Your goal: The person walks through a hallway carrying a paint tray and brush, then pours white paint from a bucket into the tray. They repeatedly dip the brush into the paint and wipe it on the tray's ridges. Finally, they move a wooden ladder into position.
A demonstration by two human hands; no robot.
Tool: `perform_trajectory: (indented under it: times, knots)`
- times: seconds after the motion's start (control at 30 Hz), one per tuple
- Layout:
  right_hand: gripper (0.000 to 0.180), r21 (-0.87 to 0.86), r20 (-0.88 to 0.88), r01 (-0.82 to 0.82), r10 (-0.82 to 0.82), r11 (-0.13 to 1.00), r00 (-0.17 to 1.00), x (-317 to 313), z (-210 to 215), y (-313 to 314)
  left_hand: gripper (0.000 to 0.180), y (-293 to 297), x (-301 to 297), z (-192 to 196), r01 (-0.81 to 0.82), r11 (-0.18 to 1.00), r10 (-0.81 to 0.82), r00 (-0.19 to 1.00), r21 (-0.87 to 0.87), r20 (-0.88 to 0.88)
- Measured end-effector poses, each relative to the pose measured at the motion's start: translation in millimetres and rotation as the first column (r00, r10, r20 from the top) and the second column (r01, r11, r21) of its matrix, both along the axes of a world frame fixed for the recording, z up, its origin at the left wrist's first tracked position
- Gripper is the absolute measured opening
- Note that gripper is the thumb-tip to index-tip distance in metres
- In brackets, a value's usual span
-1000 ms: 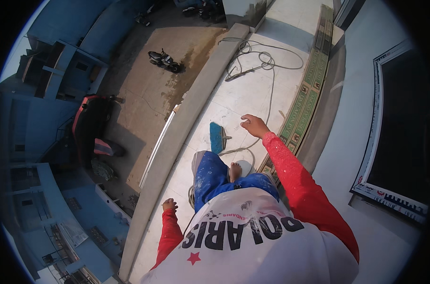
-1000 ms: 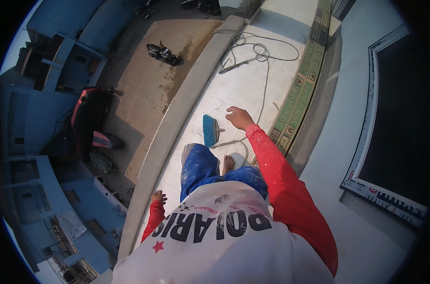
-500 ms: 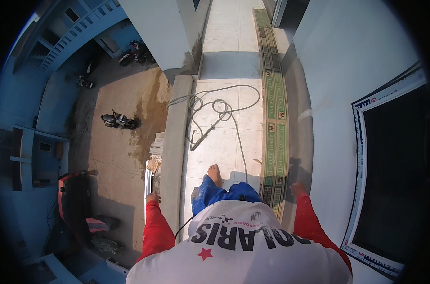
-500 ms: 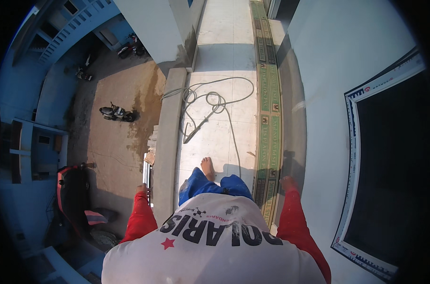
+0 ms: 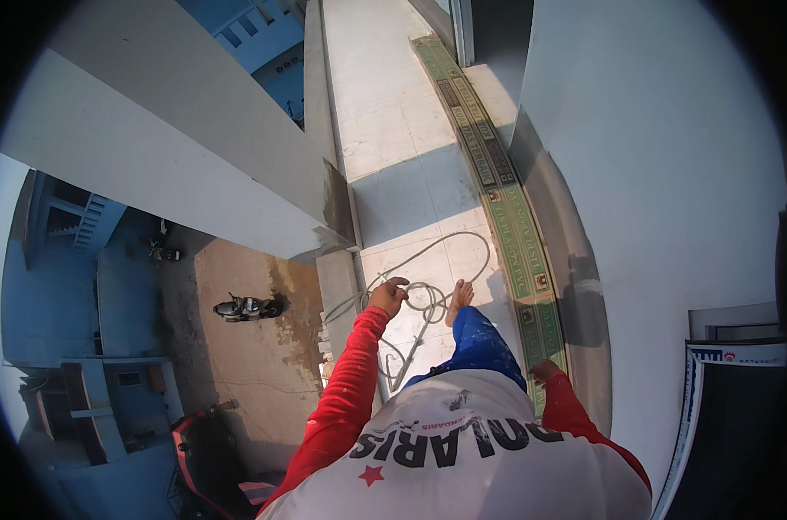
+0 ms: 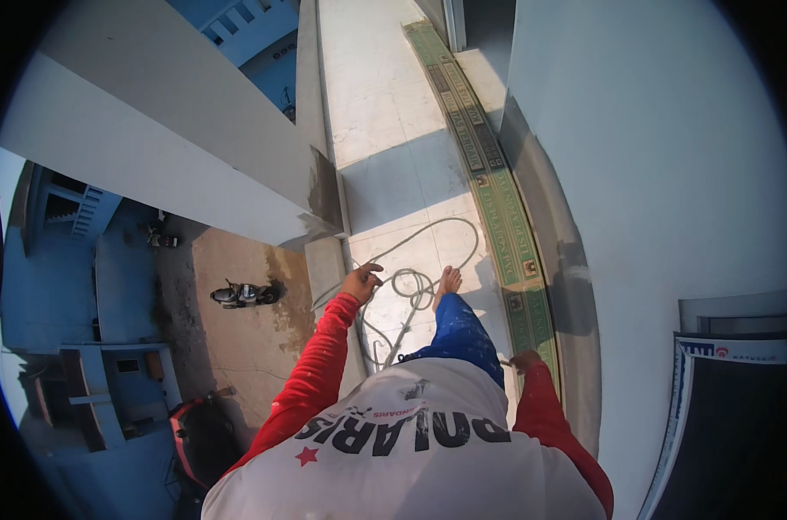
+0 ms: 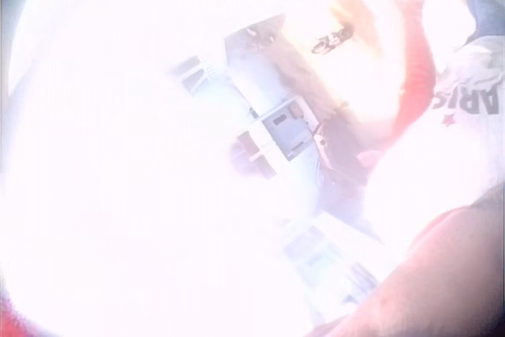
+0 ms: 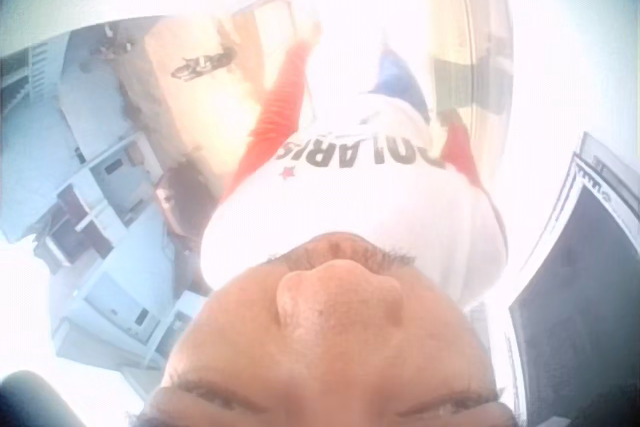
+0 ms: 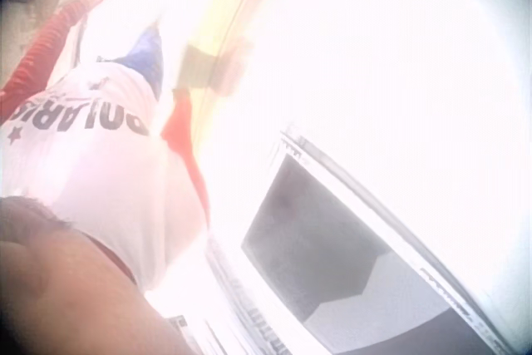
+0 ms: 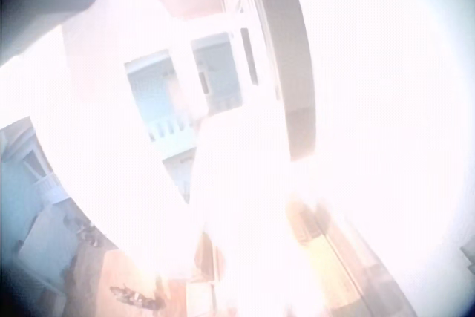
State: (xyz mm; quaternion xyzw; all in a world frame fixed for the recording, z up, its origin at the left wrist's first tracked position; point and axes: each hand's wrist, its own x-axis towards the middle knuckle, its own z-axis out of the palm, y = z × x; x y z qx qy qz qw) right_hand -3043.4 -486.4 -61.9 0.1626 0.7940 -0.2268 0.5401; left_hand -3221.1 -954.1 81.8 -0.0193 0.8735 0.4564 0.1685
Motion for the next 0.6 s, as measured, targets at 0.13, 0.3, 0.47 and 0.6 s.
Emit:
perform_trajectory:
  times: [0.13,0.3,0.47,0.6]
  knots:
    - [0.032,0.027,-0.432,-0.057,0.063,0.998,0.9,-229,61,-49,0.034,-65,-19,-53,-0.121,0.992,0.129,0.957,-0.049,0.259]
    - [0.039,-0.559,-0.634,0.152,-0.538,0.815,0.555,-493,174,-81,0.037,-121,-48,-57,-0.513,0.831,0.516,0.568,-0.214,0.642]
    - [0.04,-0.569,-0.684,-0.011,-0.466,0.822,0.561,-653,219,-99,0.045,-166,-108,-74,-0.635,0.718,0.627,0.41,-0.286,0.662]
    - [0.041,-0.448,-0.681,-0.111,-0.258,0.887,0.685,-761,222,-103,0.041,-159,-265,-103,-0.584,0.735,0.623,0.383,-0.344,0.682]
